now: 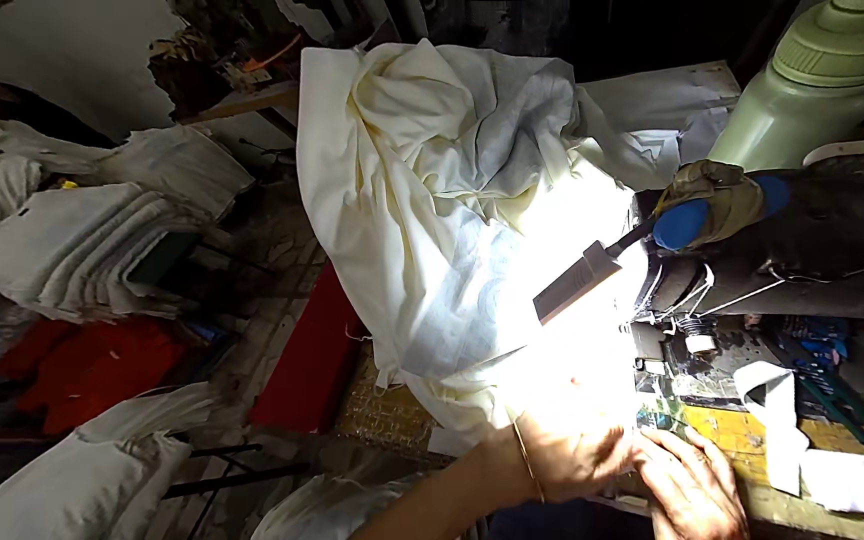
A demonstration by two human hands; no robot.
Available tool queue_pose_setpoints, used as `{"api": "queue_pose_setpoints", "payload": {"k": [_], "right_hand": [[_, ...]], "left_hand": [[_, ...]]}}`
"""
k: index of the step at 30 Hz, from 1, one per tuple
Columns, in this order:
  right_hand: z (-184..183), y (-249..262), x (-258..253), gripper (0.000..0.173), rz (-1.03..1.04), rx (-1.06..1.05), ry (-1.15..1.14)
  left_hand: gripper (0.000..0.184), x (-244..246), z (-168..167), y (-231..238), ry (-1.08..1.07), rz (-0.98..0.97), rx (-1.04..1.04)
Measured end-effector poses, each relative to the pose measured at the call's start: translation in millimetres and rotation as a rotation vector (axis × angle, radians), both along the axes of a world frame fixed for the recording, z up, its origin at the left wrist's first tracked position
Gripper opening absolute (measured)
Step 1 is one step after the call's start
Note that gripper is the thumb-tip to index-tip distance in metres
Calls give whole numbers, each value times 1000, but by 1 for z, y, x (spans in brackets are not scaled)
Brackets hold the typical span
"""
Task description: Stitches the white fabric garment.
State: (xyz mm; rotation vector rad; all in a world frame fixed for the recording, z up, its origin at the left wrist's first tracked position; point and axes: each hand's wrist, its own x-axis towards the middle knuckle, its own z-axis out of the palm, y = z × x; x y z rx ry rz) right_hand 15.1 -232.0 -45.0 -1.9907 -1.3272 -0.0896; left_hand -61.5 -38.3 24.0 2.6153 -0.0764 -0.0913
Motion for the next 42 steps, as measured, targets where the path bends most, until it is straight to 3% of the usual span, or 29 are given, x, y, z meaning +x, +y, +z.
{"api": "queue_pose_setpoints", "payload": {"k": [5, 8, 12, 15, 17, 21, 23, 25, 29, 31, 37, 42], "right_hand": [[-17, 4, -1, 28, -35, 84, -86], [-23, 4, -2, 28, -50, 123, -118], [-28, 2, -7, 28, -94, 165, -135], [-31, 3, -8, 29, -119, 191, -129], [-32, 5, -8, 29, -132, 198, -142], [-35, 5, -7, 25, -139, 224, -176], [-37, 5, -7, 25, -144, 242, -179], [-37, 6, -8, 25, -159, 248, -190], [-37, 7, -10, 26, -189, 217, -196], [-35, 7, -9, 29, -183, 190, -188], [-30, 8, -7, 28, -144, 164, -165], [-30, 8, -7, 29, -135, 175, -149]], "left_hand": [[37, -17, -10, -4, -224, 136, 405], [30, -5, -13, 12, -132, 160, 436], [23, -24, -5, -3, -188, 117, 476], [26, -30, 1, -10, -209, 81, 395], [18, -16, -10, -4, -341, 101, 324], [27, 20, -28, 6, -341, 66, 47], [22, 25, -41, 7, -376, 82, 15], [16, 21, -46, 5, -335, 130, -1], [15, 11, -43, 6, -156, 145, -276], [18, 10, -40, 3, -170, 145, -271], [14, 11, -43, -11, -248, 194, 0], [15, 8, -48, -7, -210, 237, -263]]}}
